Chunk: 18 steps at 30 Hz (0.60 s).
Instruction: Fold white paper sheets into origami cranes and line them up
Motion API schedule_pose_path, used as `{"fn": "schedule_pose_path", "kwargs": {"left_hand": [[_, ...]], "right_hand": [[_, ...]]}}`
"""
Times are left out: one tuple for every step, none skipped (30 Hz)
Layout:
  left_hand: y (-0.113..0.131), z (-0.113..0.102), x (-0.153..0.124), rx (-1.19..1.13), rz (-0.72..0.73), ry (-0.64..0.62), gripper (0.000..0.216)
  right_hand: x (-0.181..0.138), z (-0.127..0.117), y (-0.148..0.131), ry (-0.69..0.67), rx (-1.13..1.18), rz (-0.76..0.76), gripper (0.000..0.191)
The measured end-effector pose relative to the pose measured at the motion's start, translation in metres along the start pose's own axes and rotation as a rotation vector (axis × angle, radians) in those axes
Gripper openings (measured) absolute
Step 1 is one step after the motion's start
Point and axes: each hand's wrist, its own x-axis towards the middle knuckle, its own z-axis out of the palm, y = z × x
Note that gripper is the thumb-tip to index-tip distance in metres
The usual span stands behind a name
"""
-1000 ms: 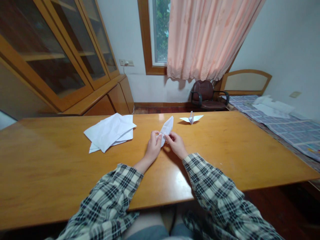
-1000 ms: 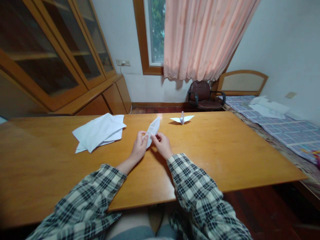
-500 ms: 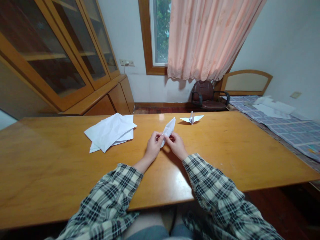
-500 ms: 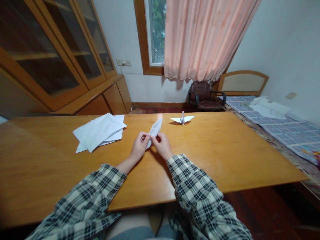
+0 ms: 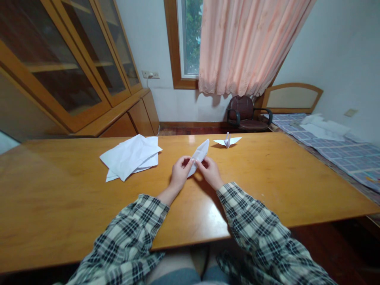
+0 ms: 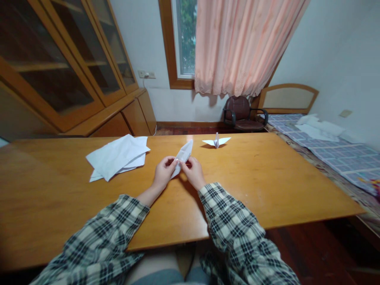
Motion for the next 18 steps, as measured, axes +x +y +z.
{"fn": "schedule_pose_path", "kwargs": {"left_hand": [[-0.001, 0.000, 0.000, -0.011, 0.004, -0.003, 0.030], [-0.001, 0.000, 0.001, -0.016, 0.004, -0.009, 0.031], [-0.002, -0.001, 0.001, -0.010, 0.003, -0.017, 0.031], [-0.002, -0.001, 0.001, 0.006, 0.000, -0.026, 0.031], [-0.001, -0.002, 0.001, 0.024, -0.001, -0.031, 0.030], [0.000, -0.002, 0.001, 0.042, -0.001, -0.033, 0.030], [0.000, -0.003, 0.001, 0.057, 0.004, -0.031, 0.029], [0.001, -0.003, 0.001, 0.069, 0.013, -0.027, 0.029], [0.002, -0.004, 0.001, 0.077, 0.024, -0.023, 0.028], [0.002, -0.004, 0.001, 0.082, 0.033, -0.021, 0.028], [0.003, -0.004, 0.001, 0.085, 0.039, -0.019, 0.028], [0.003, -0.005, 0.001, 0.084, 0.039, -0.020, 0.028], [0.002, -0.005, 0.001, 0.077, 0.030, -0.024, 0.029], [0.002, -0.005, 0.002, 0.066, 0.015, -0.029, 0.029], [0.002, -0.005, 0.002, 0.053, -0.004, -0.035, 0.029], [0.001, -0.005, 0.002, 0.038, -0.022, -0.042, 0.029], [0.001, -0.004, 0.002, 0.020, -0.038, -0.046, 0.030], [0.000, -0.004, 0.002, 0.000, -0.050, -0.050, 0.030]], "right_hand": [[0.000, 0.000, 0.000, -0.002, 0.000, -0.003, 0.026], [0.000, 0.000, 0.001, -0.005, 0.000, -0.008, 0.026], [0.000, 0.000, 0.001, -0.006, -0.001, -0.014, 0.026], [0.001, -0.001, 0.001, -0.006, -0.005, -0.020, 0.026], [0.001, -0.001, 0.001, -0.002, -0.014, -0.029, 0.025], [0.001, -0.001, 0.001, 0.004, -0.029, -0.038, 0.024], [0.001, -0.002, 0.000, 0.013, -0.048, -0.049, 0.023], [0.001, -0.002, -0.001, 0.023, -0.066, -0.058, 0.022], [0.000, -0.002, -0.002, 0.029, -0.076, -0.064, 0.022], [0.000, -0.002, -0.003, 0.028, -0.074, -0.064, 0.021], [0.000, -0.002, -0.004, 0.023, -0.057, -0.058, 0.021], [0.000, -0.002, -0.006, 0.012, -0.028, -0.047, 0.021], [-0.001, -0.002, -0.007, 0.003, 0.005, -0.034, 0.021], [-0.001, -0.001, -0.008, -0.003, 0.037, -0.020, 0.022], [-0.002, -0.001, -0.009, -0.005, 0.063, -0.008, 0.022], [-0.002, -0.001, -0.010, -0.002, 0.081, 0.001, 0.022], [-0.002, 0.000, -0.010, 0.002, 0.097, 0.006, 0.022], [-0.002, 0.000, -0.010, 0.006, 0.112, 0.008, 0.023]]}}
